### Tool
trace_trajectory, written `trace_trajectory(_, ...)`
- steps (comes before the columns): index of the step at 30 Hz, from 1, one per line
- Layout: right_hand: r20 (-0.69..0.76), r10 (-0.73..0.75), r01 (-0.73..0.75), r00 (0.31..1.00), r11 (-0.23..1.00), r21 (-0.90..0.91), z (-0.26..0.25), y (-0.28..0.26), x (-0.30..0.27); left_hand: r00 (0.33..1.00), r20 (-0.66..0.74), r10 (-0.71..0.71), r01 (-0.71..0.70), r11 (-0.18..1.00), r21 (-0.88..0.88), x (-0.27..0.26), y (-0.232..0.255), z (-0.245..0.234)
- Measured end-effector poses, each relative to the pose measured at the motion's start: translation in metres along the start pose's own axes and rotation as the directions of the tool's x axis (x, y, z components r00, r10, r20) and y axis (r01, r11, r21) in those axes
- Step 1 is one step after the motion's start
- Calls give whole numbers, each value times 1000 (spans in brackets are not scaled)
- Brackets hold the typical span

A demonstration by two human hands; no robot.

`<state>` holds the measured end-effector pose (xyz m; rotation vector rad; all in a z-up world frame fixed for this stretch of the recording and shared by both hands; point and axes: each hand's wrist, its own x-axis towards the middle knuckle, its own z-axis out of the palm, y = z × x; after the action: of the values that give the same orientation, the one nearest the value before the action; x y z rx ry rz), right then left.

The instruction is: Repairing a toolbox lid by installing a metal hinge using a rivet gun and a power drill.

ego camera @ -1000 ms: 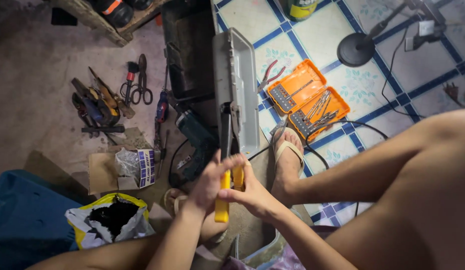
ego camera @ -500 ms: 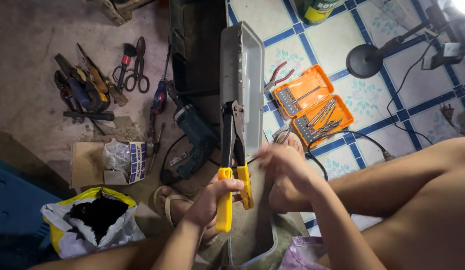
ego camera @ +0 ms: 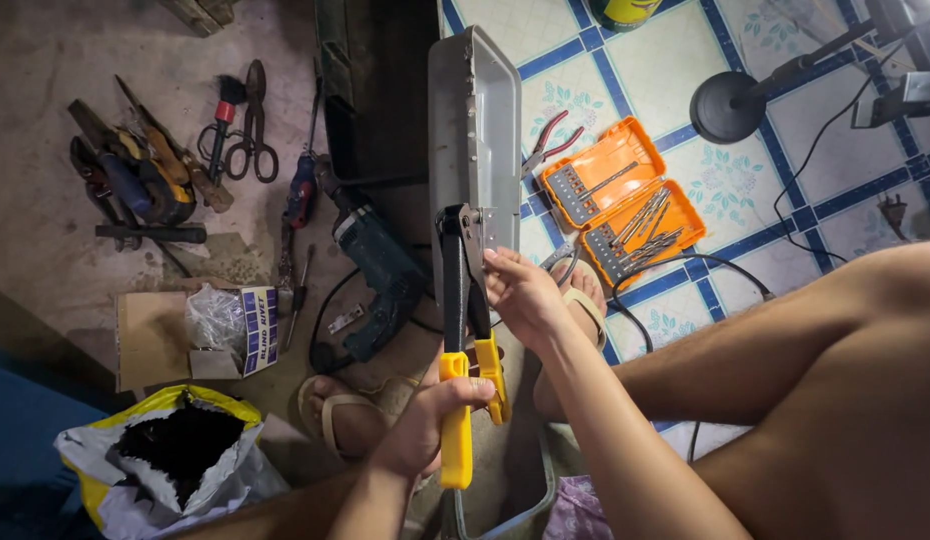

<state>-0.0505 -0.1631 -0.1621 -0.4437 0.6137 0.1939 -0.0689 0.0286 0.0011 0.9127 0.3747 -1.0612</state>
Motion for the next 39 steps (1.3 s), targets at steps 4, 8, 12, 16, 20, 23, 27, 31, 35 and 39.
trace_trajectory(4, -78, -204, 199, 976, 978, -66, 11, 3, -3, 999, -38, -10, 10, 1000, 6, 0, 4, 1)
trace_trajectory(8, -225, -266, 220, 937, 953, -208, 34, -3, -10, 999, -49, -18, 19, 1000, 24, -7, 12, 9)
trace_trajectory(12, -234, -277, 224, 932, 947, -230, 32, -4, -9, 999, -39, -20, 21, 999, 25, -5, 9, 1)
trace_trajectory(16, -214, -247, 207, 945, 960, -191, 33, -4, -8, 990, -131, -55, 80, 979, 190, -6, 14, -8)
trace_trajectory(20, -208, -210, 175, 955, 969, -174, 32, -6, -9, 985, -153, -76, 92, 991, 101, -10, 17, -23)
trace_trajectory(23, -196, -180, 146, 964, 974, -174, 29, -9, -9, 998, -46, -32, 37, 991, 131, -8, 10, -36)
trace_trajectory(27, -197, -161, 116, 967, 969, -218, 35, -16, -11, 993, -85, -83, 88, 995, 57, -12, 25, -11)
trace_trajectory(31, -200, -185, 123, 962, 950, -287, 35, -14, -7, 992, -108, -69, 76, 995, 62, -11, 25, 0)
trace_trajectory(35, -189, -239, 164, 952, 925, -343, 26, -8, -3, 996, -68, -51, 58, 994, 97, -4, 11, -11)
trace_trajectory(39, -212, -155, 79, 965, 942, -327, 29, -10, -5, 994, -95, -56, 64, 994, 89, -2, 5, -18)
